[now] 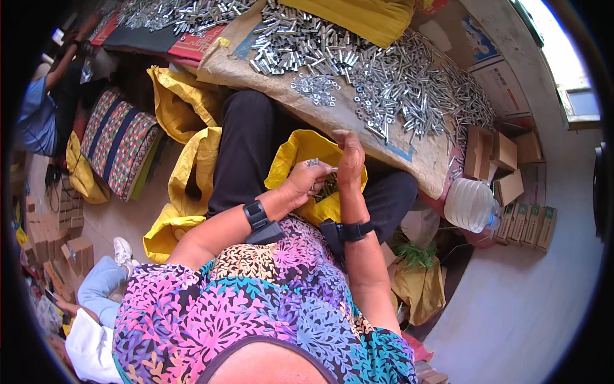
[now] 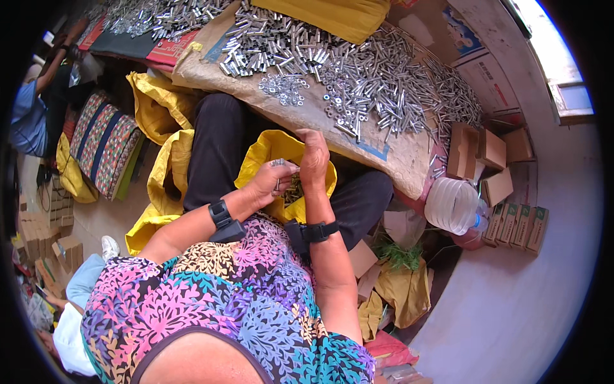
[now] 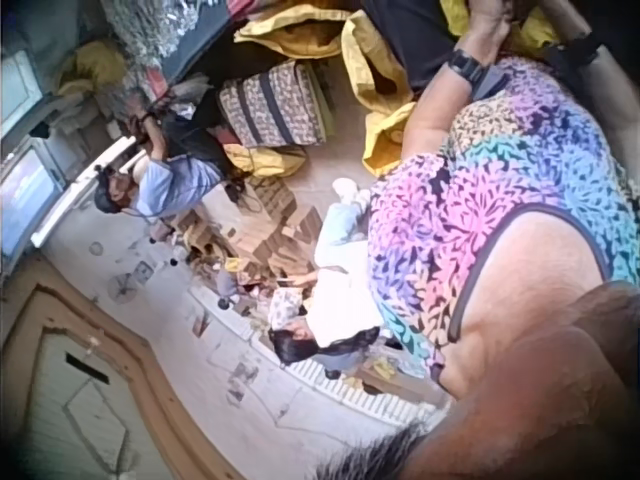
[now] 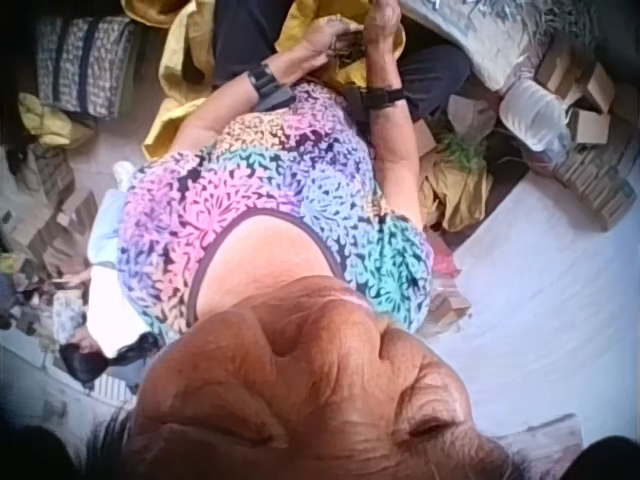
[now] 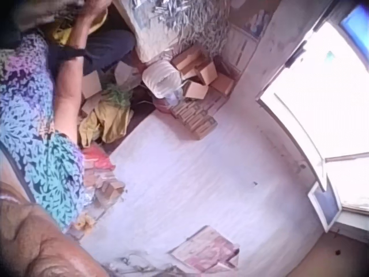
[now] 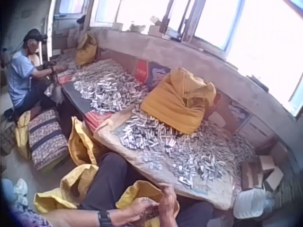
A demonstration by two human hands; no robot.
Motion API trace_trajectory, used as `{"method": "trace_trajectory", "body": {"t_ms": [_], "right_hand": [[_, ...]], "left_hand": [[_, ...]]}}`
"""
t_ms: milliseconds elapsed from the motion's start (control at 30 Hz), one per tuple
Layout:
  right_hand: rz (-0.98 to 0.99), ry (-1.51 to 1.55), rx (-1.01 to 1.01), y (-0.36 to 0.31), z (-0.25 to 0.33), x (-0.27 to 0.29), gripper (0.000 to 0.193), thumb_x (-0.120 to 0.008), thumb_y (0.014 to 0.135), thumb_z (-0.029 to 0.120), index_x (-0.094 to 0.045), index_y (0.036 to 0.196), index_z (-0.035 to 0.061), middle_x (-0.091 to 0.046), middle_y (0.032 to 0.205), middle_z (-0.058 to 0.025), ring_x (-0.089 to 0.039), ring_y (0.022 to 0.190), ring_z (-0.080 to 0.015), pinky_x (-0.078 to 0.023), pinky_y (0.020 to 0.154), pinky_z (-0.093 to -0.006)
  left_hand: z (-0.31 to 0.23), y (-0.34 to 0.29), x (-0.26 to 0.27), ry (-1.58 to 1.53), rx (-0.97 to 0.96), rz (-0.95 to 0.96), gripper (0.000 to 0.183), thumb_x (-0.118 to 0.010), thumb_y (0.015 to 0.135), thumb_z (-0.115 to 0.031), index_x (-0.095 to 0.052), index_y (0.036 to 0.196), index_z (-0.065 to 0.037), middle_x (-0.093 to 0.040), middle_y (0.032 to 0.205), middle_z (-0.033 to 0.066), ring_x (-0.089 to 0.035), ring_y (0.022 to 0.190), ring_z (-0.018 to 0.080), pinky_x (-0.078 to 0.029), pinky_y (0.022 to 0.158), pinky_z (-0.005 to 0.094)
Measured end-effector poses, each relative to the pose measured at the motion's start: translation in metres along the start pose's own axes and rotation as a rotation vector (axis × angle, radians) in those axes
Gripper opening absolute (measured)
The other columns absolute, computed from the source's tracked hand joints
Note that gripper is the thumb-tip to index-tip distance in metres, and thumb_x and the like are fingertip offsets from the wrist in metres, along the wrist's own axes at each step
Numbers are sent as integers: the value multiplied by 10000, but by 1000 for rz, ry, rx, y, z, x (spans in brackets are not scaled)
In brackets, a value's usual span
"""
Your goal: Sort and assemble small metal pins and washers from bulk bags and tables.
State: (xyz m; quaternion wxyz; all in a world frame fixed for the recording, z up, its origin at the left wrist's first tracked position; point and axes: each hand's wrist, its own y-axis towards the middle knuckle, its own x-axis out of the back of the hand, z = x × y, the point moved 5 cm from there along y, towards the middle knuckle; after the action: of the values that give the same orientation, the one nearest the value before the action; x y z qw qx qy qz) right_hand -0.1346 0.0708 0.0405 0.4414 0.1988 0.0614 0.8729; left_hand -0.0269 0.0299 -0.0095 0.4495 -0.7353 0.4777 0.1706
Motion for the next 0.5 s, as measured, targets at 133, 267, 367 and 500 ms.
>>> {"method": "trace_trajectory", "body": {"t_ms": [133,267,367,500], "right_hand": [[64,89,-22,-13,11,-22,555,-340,985,470,-592,1054,-18,-602,1032,-115,-550,1019,-228,-379,950,-336],[248,-46,240,-23,52,-32,430,-391,978,364,-586,1119,7,-577,1067,-147,-536,1059,-238,-374,956,-324],[36,1,-54,-4,22,-13,243,-560,884,170,-611,1076,29,-598,950,-130,-599,906,-253,-458,817,-327],[264,-68,-138,-8,0,-12,190,-599,859,150,-658,980,15,-617,862,-125,-621,813,-240,-477,755,-331]], "left_hand": [[-1,11,15,57,-106,-161,98,-574,869,-158,-573,785,-109,-460,591,-47,-401,466,55,-291,425,229],[-8,16,29,398,-744,-101,93,-570,875,-174,-597,855,-88,-505,647,-39,-436,491,52,-309,424,224],[-2,16,32,245,-100,-85,102,-572,876,-184,-603,882,-87,-517,666,-33,-452,503,56,-314,417,209],[-16,9,27,182,6,-51,36,-579,865,-151,-576,849,-119,-515,645,-32,-461,482,51,-348,409,177]]}}
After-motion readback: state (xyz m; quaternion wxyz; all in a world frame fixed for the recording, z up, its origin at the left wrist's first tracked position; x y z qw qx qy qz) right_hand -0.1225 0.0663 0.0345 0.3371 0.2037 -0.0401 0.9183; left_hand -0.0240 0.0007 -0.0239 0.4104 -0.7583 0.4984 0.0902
